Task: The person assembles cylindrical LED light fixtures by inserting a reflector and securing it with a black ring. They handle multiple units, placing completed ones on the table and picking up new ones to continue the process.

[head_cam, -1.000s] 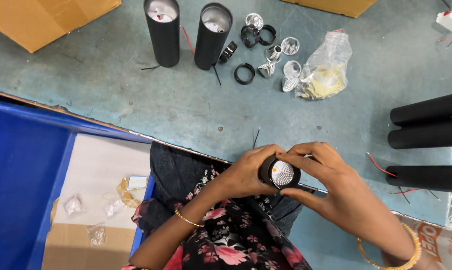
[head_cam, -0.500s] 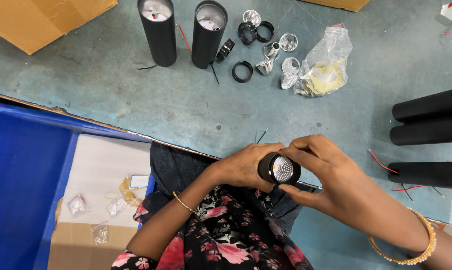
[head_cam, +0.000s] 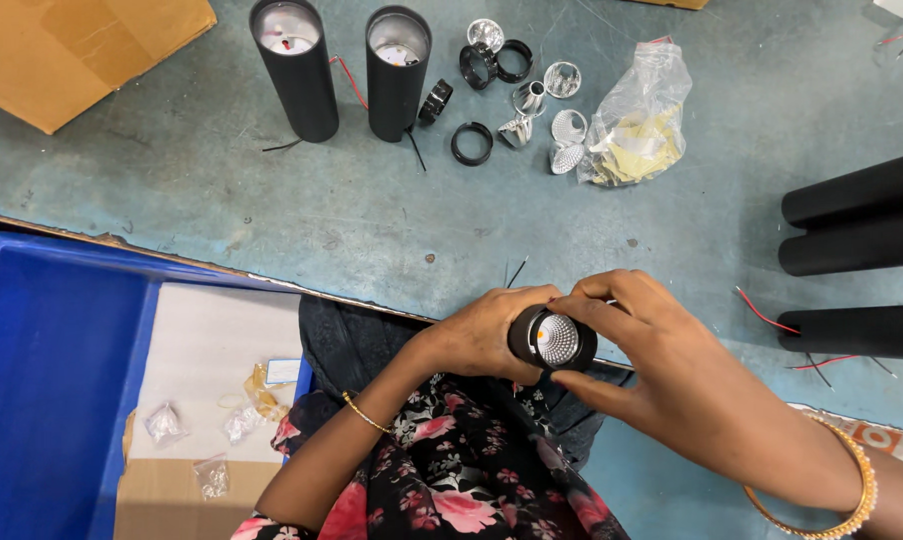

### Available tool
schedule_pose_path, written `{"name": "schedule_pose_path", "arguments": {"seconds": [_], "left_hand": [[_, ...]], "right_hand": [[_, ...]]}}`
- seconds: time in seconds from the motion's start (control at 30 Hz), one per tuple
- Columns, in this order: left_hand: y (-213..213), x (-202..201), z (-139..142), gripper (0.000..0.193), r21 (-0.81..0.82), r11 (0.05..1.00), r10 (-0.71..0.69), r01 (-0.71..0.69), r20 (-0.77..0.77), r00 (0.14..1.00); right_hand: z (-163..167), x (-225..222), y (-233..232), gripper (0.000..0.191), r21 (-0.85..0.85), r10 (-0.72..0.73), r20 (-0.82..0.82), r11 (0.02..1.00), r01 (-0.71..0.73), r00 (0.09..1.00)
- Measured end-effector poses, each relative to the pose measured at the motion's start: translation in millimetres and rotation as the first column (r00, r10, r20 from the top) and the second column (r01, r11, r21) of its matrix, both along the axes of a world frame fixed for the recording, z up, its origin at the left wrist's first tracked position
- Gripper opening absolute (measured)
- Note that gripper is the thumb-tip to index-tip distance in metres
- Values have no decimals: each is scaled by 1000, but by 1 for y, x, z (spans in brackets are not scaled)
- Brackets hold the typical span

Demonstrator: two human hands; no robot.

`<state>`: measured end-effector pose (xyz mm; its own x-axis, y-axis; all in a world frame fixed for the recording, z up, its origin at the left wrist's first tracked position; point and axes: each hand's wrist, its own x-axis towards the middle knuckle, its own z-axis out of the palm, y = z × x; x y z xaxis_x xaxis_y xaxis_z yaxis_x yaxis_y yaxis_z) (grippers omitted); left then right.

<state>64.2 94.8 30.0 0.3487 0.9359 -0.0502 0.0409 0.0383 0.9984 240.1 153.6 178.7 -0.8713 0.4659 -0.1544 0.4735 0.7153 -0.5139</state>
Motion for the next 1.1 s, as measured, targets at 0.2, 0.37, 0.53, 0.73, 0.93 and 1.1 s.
{"name": "schedule_pose_path", "arguments": {"seconds": [0.2,0.37,0.53,0.73,0.93,1.1], "left_hand": [[1,2,-3,56,20,1000,16,-14,-82,996],[0,2,-9,57,69,997,46,-40,-90,995],[-2,2,-8,60,104,994,56,-44,-117,992],[1,-31,9,79,321,937,-274,140,421,865],[37,-39,43,64,23,957,-263,291,-366,893],[65,-14,66,57,-264,905,-425,334,-563,708]], "right_hand": [[5,-6,-1,57,4,24,-3,1000,-24,1000],[4,-6,0,58,10,35,-7,999,-35,999],[2,-5,2,58,-1,49,-20,999,-49,999],[1,-3,2,60,-4,80,-58,997,-80,995],[1,-4,1,56,25,95,-71,995,-93,993],[0,-4,0,53,24,61,-11,998,-60,998]]}}
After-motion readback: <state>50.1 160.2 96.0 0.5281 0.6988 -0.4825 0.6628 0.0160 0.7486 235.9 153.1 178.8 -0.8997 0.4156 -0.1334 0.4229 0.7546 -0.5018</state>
